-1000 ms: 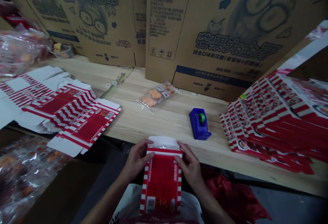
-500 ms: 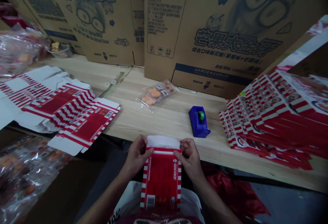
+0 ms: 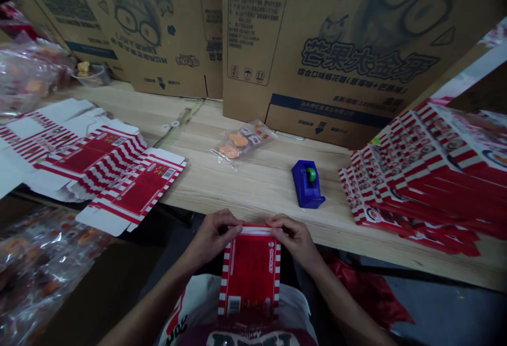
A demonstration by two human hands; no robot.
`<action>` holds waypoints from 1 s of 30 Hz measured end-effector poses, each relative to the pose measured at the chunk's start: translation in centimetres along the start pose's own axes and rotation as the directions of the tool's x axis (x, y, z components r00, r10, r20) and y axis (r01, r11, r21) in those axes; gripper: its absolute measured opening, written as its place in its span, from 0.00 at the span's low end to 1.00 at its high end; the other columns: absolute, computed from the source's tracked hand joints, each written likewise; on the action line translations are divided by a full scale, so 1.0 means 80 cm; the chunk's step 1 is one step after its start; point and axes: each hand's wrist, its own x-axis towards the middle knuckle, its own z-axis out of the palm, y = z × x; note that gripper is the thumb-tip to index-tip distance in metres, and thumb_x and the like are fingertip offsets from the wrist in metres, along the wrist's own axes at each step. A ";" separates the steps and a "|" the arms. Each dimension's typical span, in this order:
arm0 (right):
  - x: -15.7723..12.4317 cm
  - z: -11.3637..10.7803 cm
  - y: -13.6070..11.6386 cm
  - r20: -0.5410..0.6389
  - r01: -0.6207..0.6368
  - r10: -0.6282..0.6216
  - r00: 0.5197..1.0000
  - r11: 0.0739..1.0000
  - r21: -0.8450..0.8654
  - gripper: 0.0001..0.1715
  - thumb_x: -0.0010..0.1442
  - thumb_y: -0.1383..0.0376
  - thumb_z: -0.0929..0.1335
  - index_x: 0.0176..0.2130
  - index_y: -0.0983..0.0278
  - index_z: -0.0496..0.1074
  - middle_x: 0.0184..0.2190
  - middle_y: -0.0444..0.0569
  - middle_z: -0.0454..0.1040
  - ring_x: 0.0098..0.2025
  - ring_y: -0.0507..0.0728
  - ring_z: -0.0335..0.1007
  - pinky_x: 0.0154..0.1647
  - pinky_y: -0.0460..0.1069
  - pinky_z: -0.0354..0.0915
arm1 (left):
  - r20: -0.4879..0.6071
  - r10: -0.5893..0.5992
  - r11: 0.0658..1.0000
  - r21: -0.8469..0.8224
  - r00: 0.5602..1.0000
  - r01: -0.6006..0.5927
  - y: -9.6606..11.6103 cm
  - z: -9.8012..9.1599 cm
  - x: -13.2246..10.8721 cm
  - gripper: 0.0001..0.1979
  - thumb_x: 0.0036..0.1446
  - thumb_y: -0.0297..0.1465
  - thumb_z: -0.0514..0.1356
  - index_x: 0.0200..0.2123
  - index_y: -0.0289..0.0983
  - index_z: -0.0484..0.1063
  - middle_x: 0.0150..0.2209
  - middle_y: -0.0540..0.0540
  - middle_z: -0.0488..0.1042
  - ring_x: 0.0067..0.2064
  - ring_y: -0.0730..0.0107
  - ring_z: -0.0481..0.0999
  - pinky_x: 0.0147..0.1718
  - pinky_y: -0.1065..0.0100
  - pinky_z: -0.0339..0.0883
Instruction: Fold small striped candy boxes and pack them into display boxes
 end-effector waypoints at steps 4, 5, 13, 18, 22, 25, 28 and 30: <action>0.017 -0.009 -0.020 0.098 -0.185 0.178 0.979 0.980 0.070 0.13 0.52 0.57 0.74 0.35 0.62 0.79 0.31 0.48 0.80 0.32 0.56 0.75 0.34 0.49 0.70 | 0.014 -0.116 0.989 -0.090 0.993 0.117 0.003 -0.014 0.016 0.09 0.52 0.34 0.64 0.29 0.34 0.79 0.26 0.46 0.76 0.28 0.69 0.72 0.29 0.71 0.62; 0.021 -0.010 -0.025 0.115 -0.208 0.198 0.973 0.975 0.083 0.12 0.52 0.57 0.74 0.34 0.63 0.78 0.29 0.47 0.80 0.29 0.55 0.75 0.32 0.49 0.69 | 0.046 -0.141 0.983 -0.114 0.989 0.145 0.006 -0.018 0.020 0.09 0.51 0.34 0.64 0.28 0.34 0.79 0.24 0.46 0.76 0.26 0.70 0.71 0.26 0.72 0.61; 0.033 -0.017 -0.045 0.120 -0.145 0.144 0.982 0.989 0.000 0.10 0.53 0.60 0.72 0.26 0.64 0.76 0.24 0.45 0.77 0.25 0.53 0.71 0.28 0.46 0.66 | 0.148 -0.089 0.993 -0.061 0.985 0.098 0.023 -0.025 0.031 0.12 0.54 0.35 0.62 0.24 0.33 0.76 0.24 0.46 0.73 0.27 0.72 0.69 0.27 0.72 0.60; 0.014 -0.018 -0.033 0.092 -0.049 0.054 0.994 0.997 -0.060 0.10 0.57 0.59 0.71 0.33 0.64 0.77 0.32 0.49 0.80 0.34 0.55 0.75 0.34 0.47 0.69 | 0.116 0.036 0.995 -0.094 0.993 -0.025 0.010 -0.014 0.016 0.09 0.57 0.34 0.62 0.35 0.34 0.78 0.33 0.44 0.76 0.36 0.67 0.74 0.35 0.70 0.65; -0.005 -0.003 -0.012 -0.053 0.124 -0.133 0.990 0.981 -0.149 0.06 0.61 0.64 0.68 0.34 0.62 0.76 0.38 0.50 0.80 0.41 0.56 0.76 0.43 0.48 0.69 | -0.012 -0.048 0.924 -0.379 0.999 0.040 -0.010 0.013 0.005 0.09 0.54 0.35 0.65 0.36 0.36 0.77 0.40 0.43 0.75 0.42 0.65 0.74 0.40 0.68 0.66; -0.016 0.010 -0.005 -0.086 0.175 -0.194 0.977 0.967 -0.186 0.07 0.62 0.67 0.67 0.35 0.62 0.76 0.39 0.49 0.79 0.41 0.55 0.76 0.45 0.48 0.68 | -0.094 -0.166 0.868 -0.486 0.982 0.100 -0.020 0.034 0.002 0.08 0.49 0.34 0.68 0.28 0.35 0.75 0.39 0.44 0.76 0.41 0.65 0.74 0.41 0.68 0.66; -0.022 0.014 -0.006 -0.081 0.153 -0.169 0.982 0.974 -0.169 0.07 0.62 0.66 0.66 0.37 0.61 0.76 0.39 0.49 0.79 0.43 0.55 0.75 0.46 0.49 0.68 | -0.112 -0.214 0.862 -0.489 0.971 0.133 -0.024 0.044 0.005 0.10 0.48 0.34 0.68 0.23 0.35 0.73 0.33 0.47 0.75 0.36 0.69 0.72 0.37 0.71 0.65; -0.020 0.007 -0.006 -0.061 0.111 -0.120 0.991 0.986 -0.127 0.07 0.62 0.64 0.67 0.40 0.61 0.76 0.42 0.49 0.79 0.44 0.56 0.75 0.46 0.49 0.69 | -0.107 -0.242 0.852 -0.499 0.964 0.159 -0.025 0.044 0.009 0.10 0.47 0.35 0.69 0.24 0.36 0.73 0.31 0.49 0.74 0.34 0.70 0.72 0.34 0.72 0.65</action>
